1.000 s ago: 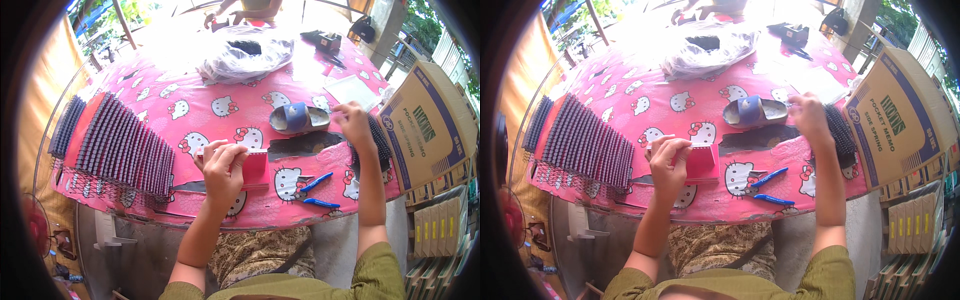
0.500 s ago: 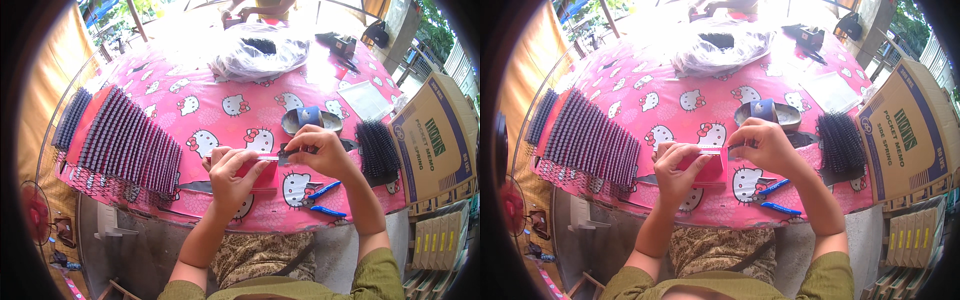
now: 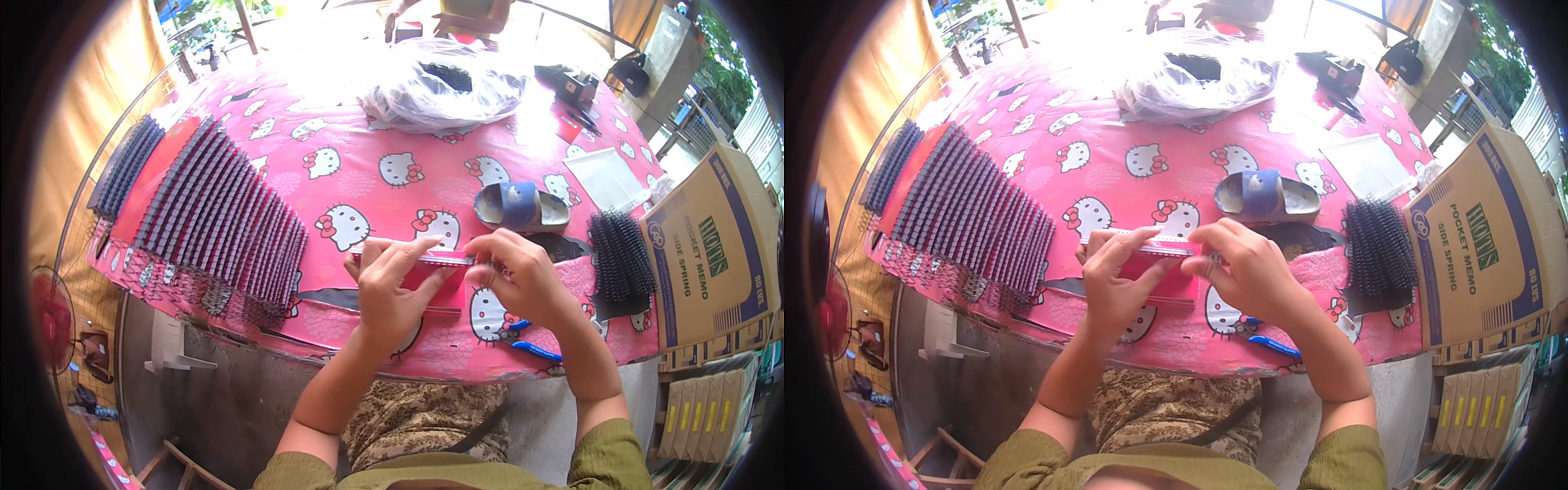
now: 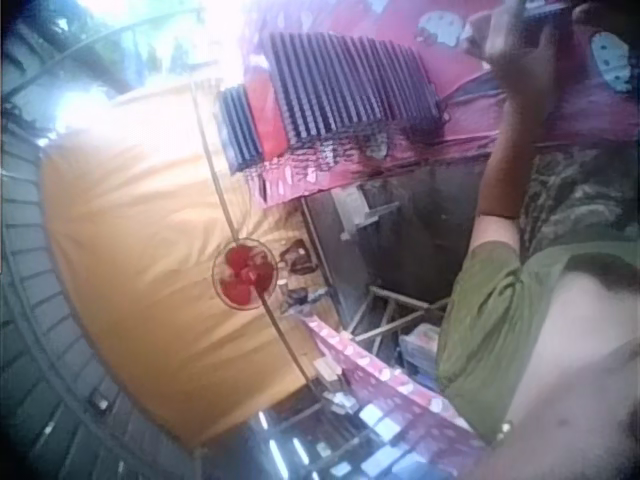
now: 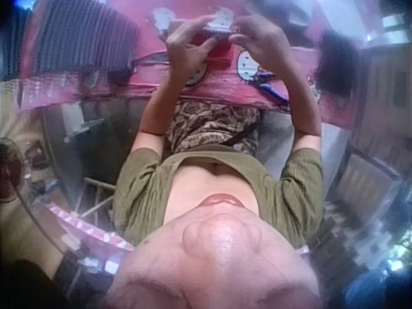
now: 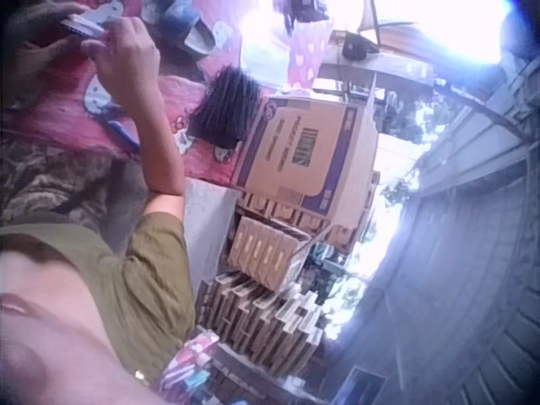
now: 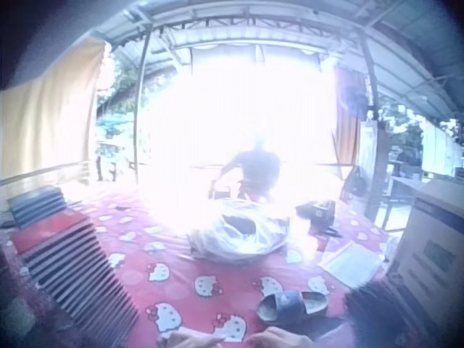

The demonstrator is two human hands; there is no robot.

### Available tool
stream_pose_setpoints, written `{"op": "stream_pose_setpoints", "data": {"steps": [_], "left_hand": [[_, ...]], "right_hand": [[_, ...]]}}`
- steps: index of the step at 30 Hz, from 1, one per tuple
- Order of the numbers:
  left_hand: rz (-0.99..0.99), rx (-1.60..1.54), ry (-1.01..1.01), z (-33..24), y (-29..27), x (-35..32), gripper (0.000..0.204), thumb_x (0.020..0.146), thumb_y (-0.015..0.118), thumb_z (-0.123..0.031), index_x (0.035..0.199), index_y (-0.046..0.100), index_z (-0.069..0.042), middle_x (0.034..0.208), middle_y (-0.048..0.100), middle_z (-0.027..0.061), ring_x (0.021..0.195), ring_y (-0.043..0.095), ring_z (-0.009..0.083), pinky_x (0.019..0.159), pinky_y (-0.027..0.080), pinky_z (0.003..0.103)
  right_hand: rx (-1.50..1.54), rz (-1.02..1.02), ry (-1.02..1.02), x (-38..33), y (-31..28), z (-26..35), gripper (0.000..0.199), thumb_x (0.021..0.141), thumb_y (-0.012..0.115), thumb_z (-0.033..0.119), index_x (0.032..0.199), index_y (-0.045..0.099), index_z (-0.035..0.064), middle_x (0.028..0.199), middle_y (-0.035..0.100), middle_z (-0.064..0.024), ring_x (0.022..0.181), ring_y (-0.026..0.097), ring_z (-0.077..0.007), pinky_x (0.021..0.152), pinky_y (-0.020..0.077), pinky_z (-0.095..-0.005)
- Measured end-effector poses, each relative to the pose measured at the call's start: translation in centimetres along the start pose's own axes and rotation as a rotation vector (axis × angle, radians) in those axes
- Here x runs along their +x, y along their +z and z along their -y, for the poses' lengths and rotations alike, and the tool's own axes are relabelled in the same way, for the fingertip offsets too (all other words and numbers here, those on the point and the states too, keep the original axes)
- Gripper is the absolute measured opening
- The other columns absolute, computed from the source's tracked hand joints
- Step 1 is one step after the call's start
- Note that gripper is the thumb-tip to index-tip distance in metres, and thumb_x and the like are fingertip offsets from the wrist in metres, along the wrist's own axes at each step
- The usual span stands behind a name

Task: The person binds a notebook by inserting a spiral wire into the punched holes of the covers and pages, then trims the excess wire with a pair of pliers.

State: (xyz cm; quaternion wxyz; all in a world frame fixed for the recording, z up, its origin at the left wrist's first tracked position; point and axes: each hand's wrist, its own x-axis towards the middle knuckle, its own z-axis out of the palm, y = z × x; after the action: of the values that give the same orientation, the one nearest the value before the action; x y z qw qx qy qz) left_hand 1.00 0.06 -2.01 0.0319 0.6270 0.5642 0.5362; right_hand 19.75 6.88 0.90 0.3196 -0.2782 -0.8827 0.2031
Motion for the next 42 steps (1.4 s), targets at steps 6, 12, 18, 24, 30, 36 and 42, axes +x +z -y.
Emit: {"op": "stream_pose_setpoints", "data": {"steps": [6,12,18,24,30,36,42], "left_hand": [[-0.009,0.019,0.034,0.9,0.1,-0.3,0.031,0.069,0.083,-0.022,0.097,0.072,-0.014,0.086,0.069,-0.0033,0.086,0.054,0.0162,0.085,0.032,0.034],[-0.035,0.009,0.026,1.2,0.3,-0.5,0.029,0.069,0.082,-0.023,0.096,0.072,-0.015,0.086,0.068,-0.0041,0.087,0.054,0.0161,0.088,0.031,0.035],[-0.028,-0.029,0.003,1.3,0.2,-0.7,0.028,0.070,0.081,-0.022,0.095,0.072,-0.015,0.086,0.068,-0.0042,0.089,0.053,0.0160,0.088,0.030,0.035],[0.017,-0.041,0.019,1.5,0.3,-0.8,0.026,0.071,0.080,-0.022,0.095,0.072,-0.016,0.087,0.068,-0.0050,0.089,0.054,0.0154,0.088,0.030,0.036],[0.042,-0.018,0.084,1.7,-0.4,-0.7,0.028,0.070,0.081,-0.021,0.097,0.074,-0.016,0.092,0.068,-0.0038,0.091,0.055,0.0160,0.088,0.033,0.035],[0.008,0.028,0.068,2.3,-0.6,-0.2,0.040,0.059,0.090,-0.027,0.092,0.073,-0.009,0.135,0.046,0.0139,0.116,0.042,0.0302,0.096,0.038,0.041],[-0.048,-0.004,-0.025,1.4,-0.6,-0.1,0.041,0.061,0.090,-0.028,0.087,0.068,-0.005,0.141,0.034,0.0186,0.126,0.036,0.0357,0.103,0.037,0.046]], "right_hand": [[-0.024,-0.038,0.028,0.7,0.7,1.0,0.017,0.084,0.070,0.017,0.095,0.063,0.0066,0.084,0.059,-0.0101,0.073,0.062,-0.0311,0.061,0.0496,-0.0397],[-0.089,0.020,0.027,1.3,1.0,1.4,0.020,0.081,0.072,0.017,0.092,0.061,0.0053,0.086,0.058,-0.0101,0.081,0.062,-0.0316,0.064,0.0496,-0.0418],[-0.153,-0.088,-0.069,1.5,1.8,1.9,0.009,0.080,0.070,0.008,0.085,0.063,0.0039,0.079,0.057,-0.0101,0.074,0.060,-0.0302,0.059,0.0489,-0.0397],[-0.156,-0.083,-0.042,1.1,2.3,1.6,0.005,0.080,0.068,0.002,0.081,0.063,0.0014,0.081,0.060,-0.0108,0.074,0.062,-0.0273,0.060,0.0498,-0.0376],[-0.232,-0.036,0.269,2.1,-5.8,-6.9,0.037,0.074,0.075,0.011,0.108,0.063,0.0012,0.097,0.067,-0.0153,0.085,0.067,-0.0294,0.073,0.0533,-0.0392],[-0.579,0.182,0.581,0.8,-4.7,-11.0,0.061,0.068,0.081,0.026,0.120,0.058,0.0026,0.111,0.064,-0.0223,0.096,0.065,-0.0380,0.082,0.0528,-0.0447],[0.861,-0.048,0.210,-0.2,-2.8,-10.1,0.046,0.076,0.076,0.020,0.111,0.056,-0.0019,0.098,0.066,-0.0120,0.089,0.067,-0.0243,0.076,0.0553,-0.0380]]}}
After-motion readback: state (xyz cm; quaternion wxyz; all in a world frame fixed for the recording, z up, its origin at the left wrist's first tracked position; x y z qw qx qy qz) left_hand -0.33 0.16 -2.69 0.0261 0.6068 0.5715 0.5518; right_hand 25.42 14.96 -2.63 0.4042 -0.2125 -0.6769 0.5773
